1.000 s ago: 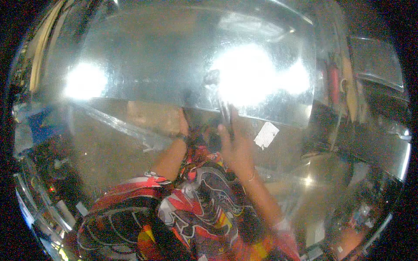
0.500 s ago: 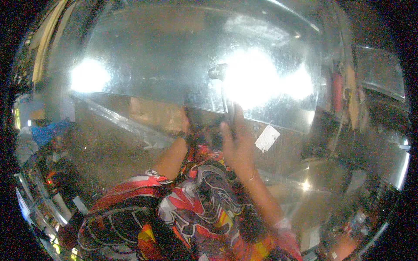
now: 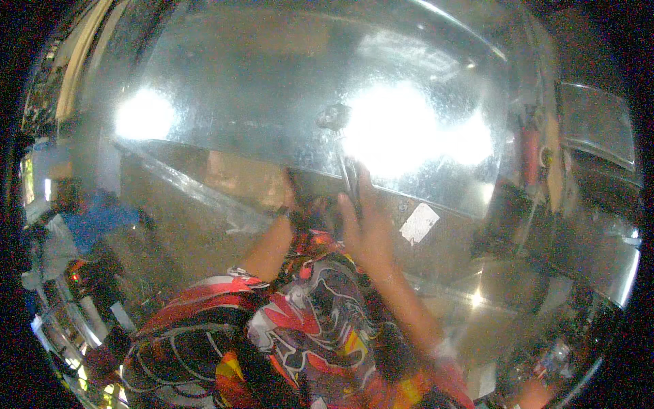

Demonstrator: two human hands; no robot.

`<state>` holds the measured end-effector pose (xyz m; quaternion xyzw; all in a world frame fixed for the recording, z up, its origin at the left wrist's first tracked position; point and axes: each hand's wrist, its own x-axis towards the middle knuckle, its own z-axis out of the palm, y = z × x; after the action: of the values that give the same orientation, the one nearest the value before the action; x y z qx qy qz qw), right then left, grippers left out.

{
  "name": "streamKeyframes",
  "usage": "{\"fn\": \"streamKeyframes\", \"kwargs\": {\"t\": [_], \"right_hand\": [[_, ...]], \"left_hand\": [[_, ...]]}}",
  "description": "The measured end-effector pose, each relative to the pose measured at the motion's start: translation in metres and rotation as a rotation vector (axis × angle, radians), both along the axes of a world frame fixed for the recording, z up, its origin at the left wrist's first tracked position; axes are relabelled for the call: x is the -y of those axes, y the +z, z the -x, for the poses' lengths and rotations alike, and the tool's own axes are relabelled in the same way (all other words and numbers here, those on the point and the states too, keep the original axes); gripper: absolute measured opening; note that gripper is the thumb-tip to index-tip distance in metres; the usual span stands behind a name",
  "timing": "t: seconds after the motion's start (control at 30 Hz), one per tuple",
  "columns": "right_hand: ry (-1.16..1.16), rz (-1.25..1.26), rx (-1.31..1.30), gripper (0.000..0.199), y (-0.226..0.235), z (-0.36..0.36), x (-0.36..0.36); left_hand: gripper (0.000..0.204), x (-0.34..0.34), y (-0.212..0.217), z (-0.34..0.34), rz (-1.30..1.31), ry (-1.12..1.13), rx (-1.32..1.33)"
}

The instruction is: The person repeatedly strikes a large metal sheet with a hammer while holding a block against its edge. The person adjusts the block and hammer position multiple times to work along the sheet's edge.

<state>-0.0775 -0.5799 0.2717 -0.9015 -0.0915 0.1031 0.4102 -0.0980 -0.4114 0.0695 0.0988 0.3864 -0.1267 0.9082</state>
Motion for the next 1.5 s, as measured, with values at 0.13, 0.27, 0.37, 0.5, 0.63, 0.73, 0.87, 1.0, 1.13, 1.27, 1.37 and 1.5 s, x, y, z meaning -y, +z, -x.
{"fn": "streamKeyframes", "kwargs": {"t": [0.13, 0.27, 0.37, 0.5, 0.63, 0.73, 0.87, 1.0, 1.13, 1.27, 1.37, 1.5], "right_hand": [[0.147, 0.215, -0.130, 0.061, -0.045, 0.021, 0.013], [0.152, 0.102, -0.190, 0.056, -0.031, 0.019, 0.017], [0.002, 0.084, -0.218, 0.057, 0.000, -0.008, 0.003], [-0.007, 0.024, -0.135, 0.059, -0.013, -0.001, -0.001], [0.166, 0.171, -0.170, 0.061, -0.060, 0.021, 0.016], [0.147, 0.054, -0.259, 0.061, -0.037, 0.012, 0.008], [-0.007, -0.039, -0.124, 0.059, 0.005, -0.010, -0.011], [0.053, 0.031, -0.146, 0.059, -0.021, 0.000, -0.011], [0.238, 0.151, -0.190, 0.059, -0.064, 0.020, 0.002], [0.148, 0.049, -0.188, 0.060, -0.015, 0.002, -0.011], [0.035, -0.017, -0.276, 0.059, 0.017, -0.013, -0.031], [0.211, 0.065, -0.089, 0.059, -0.046, 0.012, -0.019]], "left_hand": [[0.088, 0.007, 0.006, -0.004, -0.123, 0.031, -0.076], [0.091, 0.006, 0.009, 0.008, -0.194, 0.007, -0.087], [0.090, -0.003, 0.014, 0.004, -0.149, -0.098, -0.103], [0.084, -0.003, -0.004, 0.002, -0.078, 0.020, 0.006], [0.080, 0.005, 0.011, -0.001, -0.130, 0.048, -0.126], [0.079, -0.005, 0.000, 0.008, -0.134, 0.105, -0.011], [0.083, -0.011, 0.016, 0.006, -0.059, 0.046, -0.065], [0.084, -0.015, 0.008, 0.003, -0.123, 0.011, -0.152], [0.083, -0.015, -0.001, -0.002, -0.190, 0.049, -0.037], [0.083, -0.018, -0.020, 0.020, -0.166, 0.095, 0.019], [0.084, -0.021, -0.022, 0.010, -0.148, 0.163, 0.006], [0.079, -0.036, -0.063, 0.016, -0.097, 0.107, 0.079]]}}
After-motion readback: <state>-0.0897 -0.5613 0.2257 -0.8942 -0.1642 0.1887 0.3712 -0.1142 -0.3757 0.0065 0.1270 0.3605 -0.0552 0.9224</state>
